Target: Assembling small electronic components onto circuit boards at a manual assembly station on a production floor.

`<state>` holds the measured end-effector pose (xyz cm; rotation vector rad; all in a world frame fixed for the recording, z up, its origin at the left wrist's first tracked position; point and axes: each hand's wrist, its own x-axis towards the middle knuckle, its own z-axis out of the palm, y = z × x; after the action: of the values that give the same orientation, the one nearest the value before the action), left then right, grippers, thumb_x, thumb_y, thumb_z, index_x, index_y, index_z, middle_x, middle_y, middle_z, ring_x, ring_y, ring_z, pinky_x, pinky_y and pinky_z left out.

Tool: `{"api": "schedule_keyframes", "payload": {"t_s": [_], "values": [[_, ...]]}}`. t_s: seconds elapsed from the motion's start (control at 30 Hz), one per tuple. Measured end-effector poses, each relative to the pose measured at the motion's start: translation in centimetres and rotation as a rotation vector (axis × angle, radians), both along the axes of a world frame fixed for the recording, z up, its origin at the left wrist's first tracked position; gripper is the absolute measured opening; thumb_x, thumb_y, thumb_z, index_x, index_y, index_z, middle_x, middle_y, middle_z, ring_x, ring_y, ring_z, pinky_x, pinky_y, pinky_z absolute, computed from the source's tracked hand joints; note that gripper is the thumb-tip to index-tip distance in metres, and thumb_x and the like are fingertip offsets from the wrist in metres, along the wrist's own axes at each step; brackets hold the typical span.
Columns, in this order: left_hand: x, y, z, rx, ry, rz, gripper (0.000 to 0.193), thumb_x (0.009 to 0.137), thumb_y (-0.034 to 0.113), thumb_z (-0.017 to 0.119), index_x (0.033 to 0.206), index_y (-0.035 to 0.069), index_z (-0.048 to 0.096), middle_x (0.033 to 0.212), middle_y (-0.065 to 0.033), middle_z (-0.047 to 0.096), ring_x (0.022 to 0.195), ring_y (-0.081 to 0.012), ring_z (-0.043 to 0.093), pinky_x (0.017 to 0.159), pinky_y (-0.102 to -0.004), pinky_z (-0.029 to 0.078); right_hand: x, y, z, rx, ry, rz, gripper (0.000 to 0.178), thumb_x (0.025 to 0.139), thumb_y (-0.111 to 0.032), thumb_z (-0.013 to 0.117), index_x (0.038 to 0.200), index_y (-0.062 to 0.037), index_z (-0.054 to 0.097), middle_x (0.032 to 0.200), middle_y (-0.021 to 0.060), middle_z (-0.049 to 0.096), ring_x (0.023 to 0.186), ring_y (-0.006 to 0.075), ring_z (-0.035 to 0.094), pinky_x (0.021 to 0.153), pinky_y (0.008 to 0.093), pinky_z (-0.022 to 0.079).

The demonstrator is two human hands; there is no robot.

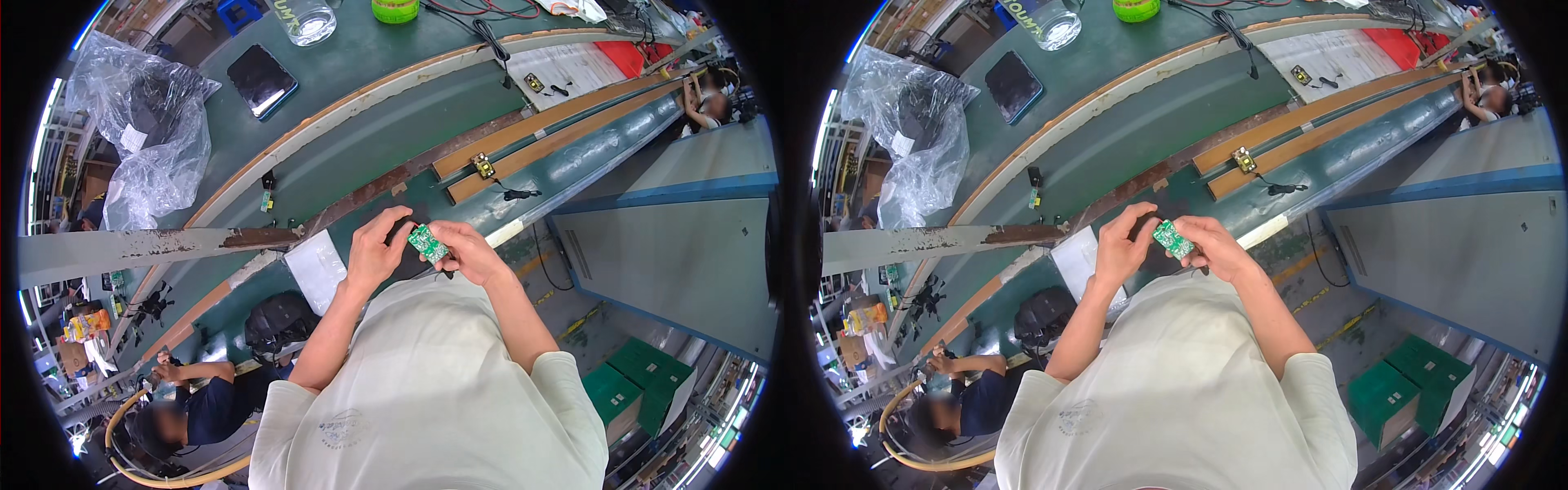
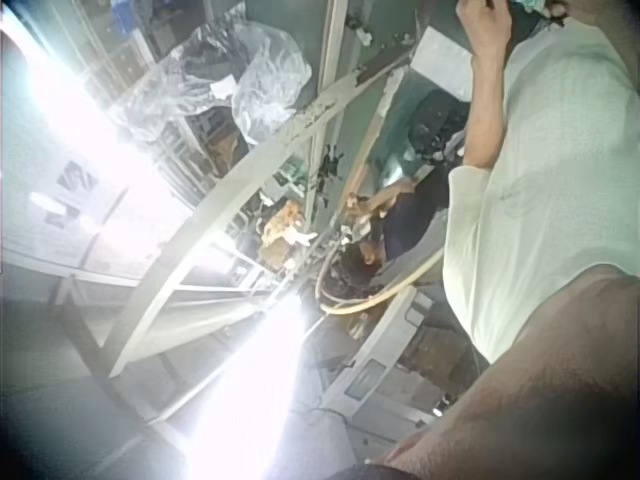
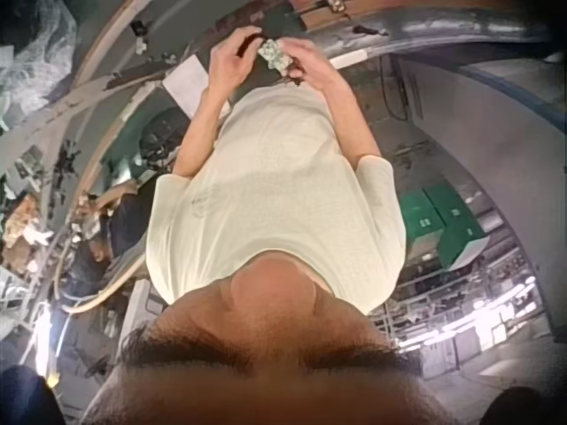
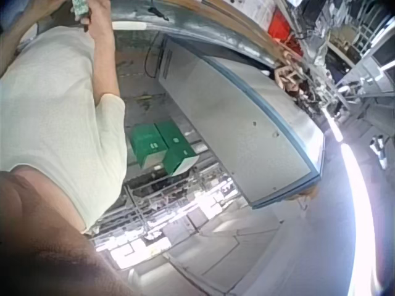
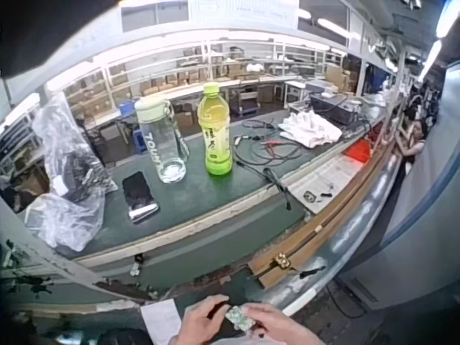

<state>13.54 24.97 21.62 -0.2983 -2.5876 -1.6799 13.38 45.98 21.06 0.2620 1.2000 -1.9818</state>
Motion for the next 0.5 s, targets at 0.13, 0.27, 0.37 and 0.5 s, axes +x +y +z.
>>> {"api": "schedule_keyframes", "payload": {"t_s": [0.13, 0.27, 0.37, 0.5], "values": [[-0.23, 0.05, -0.11, -0.055, 0.167, 0.015, 0.024, 0.093, 0.004, 0.072, 0.116, 0.001, 0.069, 0.101, -0.0110, 0.075, 0.075, -0.0175, 0.070, 0.066, -0.0283, 0.053, 0.09, -0.24, -0.01, 0.008, 0.002, -0.018, 0.029, 0.106, -0.036, 0.059, 0.109, -0.0083, 0.067, 0.087, 0.0045, 0.070, 0.062, 0.0072, 0.060, 0.045, 0.0185, 0.035], [-0.18, -0.11, 0.09, -0.040, 0.087, 0.012, 0.023, 0.093, 0.003, 0.072, 0.115, 0.002, 0.070, 0.104, -0.0132, 0.075, 0.078, -0.0217, 0.071, 0.067, -0.0294, 0.053, 0.13, -0.41, 0.29, 0.005, -0.006, -0.030, 0.028, 0.105, -0.035, 0.060, 0.107, -0.0083, 0.068, 0.085, 0.0025, 0.068, 0.062, 0.0068, 0.060, 0.045, 0.0188, 0.035], [-0.11, -0.50, -0.30, -0.032, 0.116, -0.002, 0.023, 0.093, 0.002, 0.071, 0.116, 0.002, 0.070, 0.103, -0.0139, 0.074, 0.080, -0.0222, 0.071, 0.068, -0.0298, 0.054, 0.11, -0.59, 0.51, 0.005, -0.013, -0.034, 0.028, 0.105, -0.036, 0.060, 0.105, -0.0089, 0.068, 0.084, 0.0009, 0.066, 0.061, 0.0065, 0.059, 0.045, 0.0191, 0.035], [-0.12, -0.82, -0.23, -0.054, 0.121, -0.011, 0.023, 0.093, 0.002, 0.071, 0.116, 0.002, 0.070, 0.103, -0.0139, 0.074, 0.080, -0.0220, 0.071, 0.069, -0.0299, 0.054, 0.12, -0.88, 0.47, 0.082, 0.003, -0.014, 0.029, 0.103, -0.037, 0.063, 0.100, -0.0085, 0.070, 0.081, -0.0003, 0.064, 0.062, 0.0072, 0.059, 0.046, 0.0214, 0.034]]}}
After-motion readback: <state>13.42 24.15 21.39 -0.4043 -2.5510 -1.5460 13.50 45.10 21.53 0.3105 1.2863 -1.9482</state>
